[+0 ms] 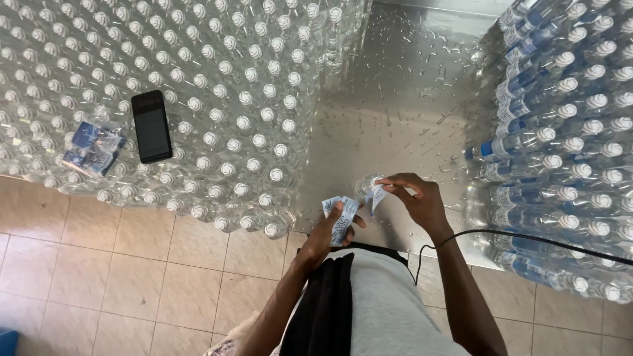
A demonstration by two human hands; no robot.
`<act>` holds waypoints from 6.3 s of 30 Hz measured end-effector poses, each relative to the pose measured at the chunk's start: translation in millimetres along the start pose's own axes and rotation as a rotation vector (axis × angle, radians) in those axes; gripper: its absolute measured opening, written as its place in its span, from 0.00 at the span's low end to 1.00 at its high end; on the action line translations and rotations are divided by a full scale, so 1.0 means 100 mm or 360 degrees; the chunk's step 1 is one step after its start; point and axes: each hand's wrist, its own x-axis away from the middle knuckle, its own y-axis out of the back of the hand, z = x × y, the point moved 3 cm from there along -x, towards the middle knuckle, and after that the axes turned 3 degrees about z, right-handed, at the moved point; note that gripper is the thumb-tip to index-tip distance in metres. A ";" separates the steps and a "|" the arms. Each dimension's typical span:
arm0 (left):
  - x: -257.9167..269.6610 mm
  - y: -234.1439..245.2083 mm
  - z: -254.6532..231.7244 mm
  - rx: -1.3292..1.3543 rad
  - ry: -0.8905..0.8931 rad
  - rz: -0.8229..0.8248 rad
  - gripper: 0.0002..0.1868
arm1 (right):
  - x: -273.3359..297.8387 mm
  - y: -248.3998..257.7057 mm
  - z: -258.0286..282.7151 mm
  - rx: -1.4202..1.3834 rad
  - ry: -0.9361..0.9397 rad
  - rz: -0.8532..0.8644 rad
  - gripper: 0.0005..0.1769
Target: Applying labels to the caps of water bottles on a production table
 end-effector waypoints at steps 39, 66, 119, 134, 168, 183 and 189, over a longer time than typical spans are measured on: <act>0.21 0.13 0.09 0.0185 -0.0195 -0.0179 0.38 | 0.22 -0.59 -1.48 0.0638 -0.0350 0.0127 0.62; 0.68 0.72 0.31 0.0202 -0.0017 -0.0135 0.39 | 0.22 -1.02 -1.19 0.0616 -0.0550 -0.0020 0.49; 1.21 0.25 1.20 0.0489 -0.0316 -0.1074 0.45 | -3.28 -1.32 -1.14 0.1068 0.0906 -0.0385 0.45; 0.31 -0.33 -0.10 0.0246 -0.0050 0.0091 0.43 | 0.28 -0.86 -1.19 0.0768 0.0301 0.0258 0.58; 0.48 0.14 -0.12 -0.0170 -0.0004 0.0387 0.33 | 0.55 -0.43 0.17 -0.0182 -0.0307 -0.0174 0.15; 0.45 0.18 -0.21 -0.0167 -0.0023 0.0186 0.39 | 0.32 -0.21 -0.06 -0.0030 0.0056 -0.0372 0.09; 0.33 0.29 0.00 -0.0121 -0.0093 0.0135 0.40 | 0.39 -0.27 -0.27 -0.0169 0.0315 -0.0717 0.06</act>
